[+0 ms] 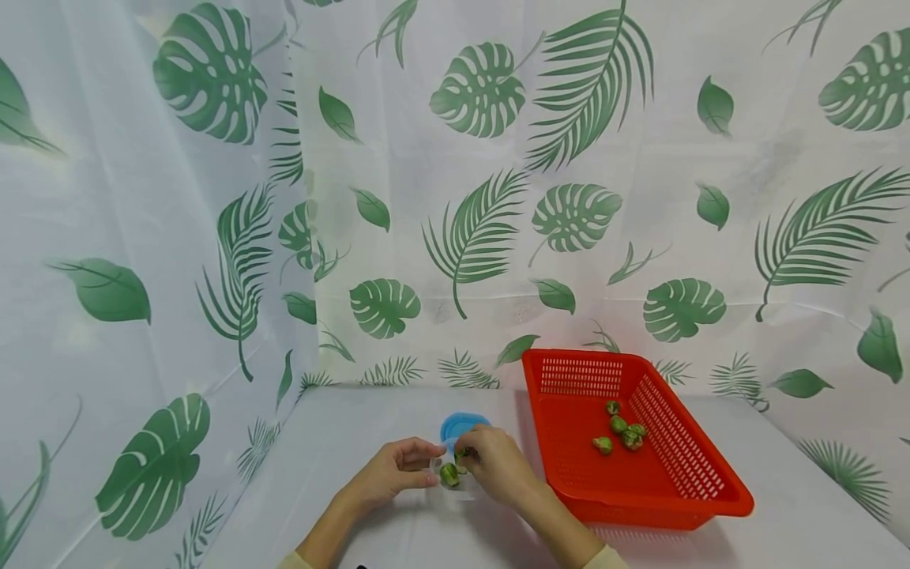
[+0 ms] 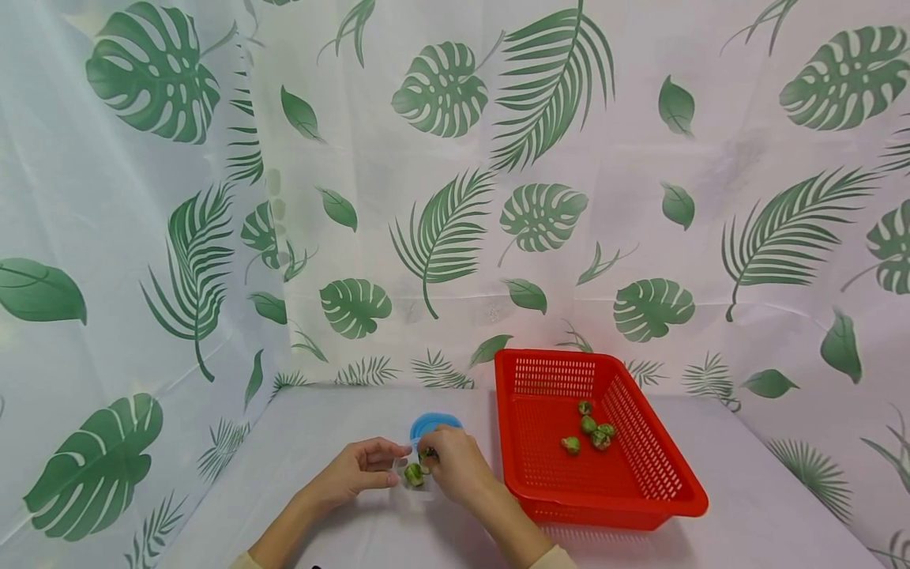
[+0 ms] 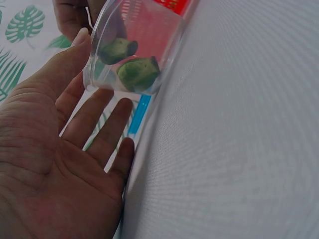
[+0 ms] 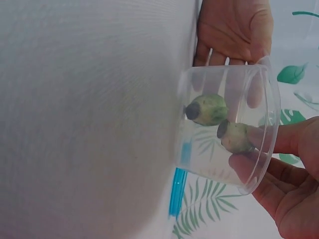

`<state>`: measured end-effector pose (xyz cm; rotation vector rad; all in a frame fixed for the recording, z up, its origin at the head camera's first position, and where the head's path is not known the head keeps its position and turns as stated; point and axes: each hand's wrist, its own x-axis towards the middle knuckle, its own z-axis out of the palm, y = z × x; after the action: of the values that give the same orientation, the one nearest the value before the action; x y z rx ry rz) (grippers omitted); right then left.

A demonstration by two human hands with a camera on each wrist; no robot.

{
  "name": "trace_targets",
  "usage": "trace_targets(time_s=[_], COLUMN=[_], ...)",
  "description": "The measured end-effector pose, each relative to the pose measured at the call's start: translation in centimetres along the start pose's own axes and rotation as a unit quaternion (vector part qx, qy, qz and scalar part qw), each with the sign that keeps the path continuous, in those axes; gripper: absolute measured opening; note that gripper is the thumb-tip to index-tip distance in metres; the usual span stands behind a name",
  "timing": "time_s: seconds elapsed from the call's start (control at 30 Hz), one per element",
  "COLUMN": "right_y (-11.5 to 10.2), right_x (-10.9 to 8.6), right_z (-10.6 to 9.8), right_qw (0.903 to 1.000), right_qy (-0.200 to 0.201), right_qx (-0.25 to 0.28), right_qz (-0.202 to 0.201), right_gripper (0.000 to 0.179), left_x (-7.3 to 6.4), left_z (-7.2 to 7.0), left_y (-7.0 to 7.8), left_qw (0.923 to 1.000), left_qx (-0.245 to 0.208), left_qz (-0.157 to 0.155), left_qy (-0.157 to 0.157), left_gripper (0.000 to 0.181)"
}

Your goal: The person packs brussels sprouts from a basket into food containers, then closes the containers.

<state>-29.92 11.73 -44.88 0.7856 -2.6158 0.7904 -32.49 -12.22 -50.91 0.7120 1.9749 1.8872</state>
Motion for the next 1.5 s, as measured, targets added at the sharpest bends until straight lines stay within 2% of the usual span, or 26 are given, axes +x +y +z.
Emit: trace_targets(time_s=[0.37,0.8,1.5], right_y=[-0.01,-0.03,-0.13], right_x=[-0.04,-0.08,-0.07], right_z=[0.33,0.48,0.79], right_qw=[0.9995,0.9994,0.9983], right_qy=[0.000,-0.006,-0.019], right_qx=[-0.030,-0.035,-0.055], right_qz=[-0.005,-0.006,0.007], right_gripper=[0.012,0.009,0.010], left_x=[-0.05,0.03,-0.20], left_z=[0.11,-0.04,0.29], left_y=[0.14,-0.08,0.38], left_qw=[1.0000,0.9998,1.0000], left_qx=[0.003,0.004,0.000], left_qz=[0.006,0.016,0.004], left_qy=[-0.003,-0.011,0.000], left_gripper=[0.049,0.050,0.048])
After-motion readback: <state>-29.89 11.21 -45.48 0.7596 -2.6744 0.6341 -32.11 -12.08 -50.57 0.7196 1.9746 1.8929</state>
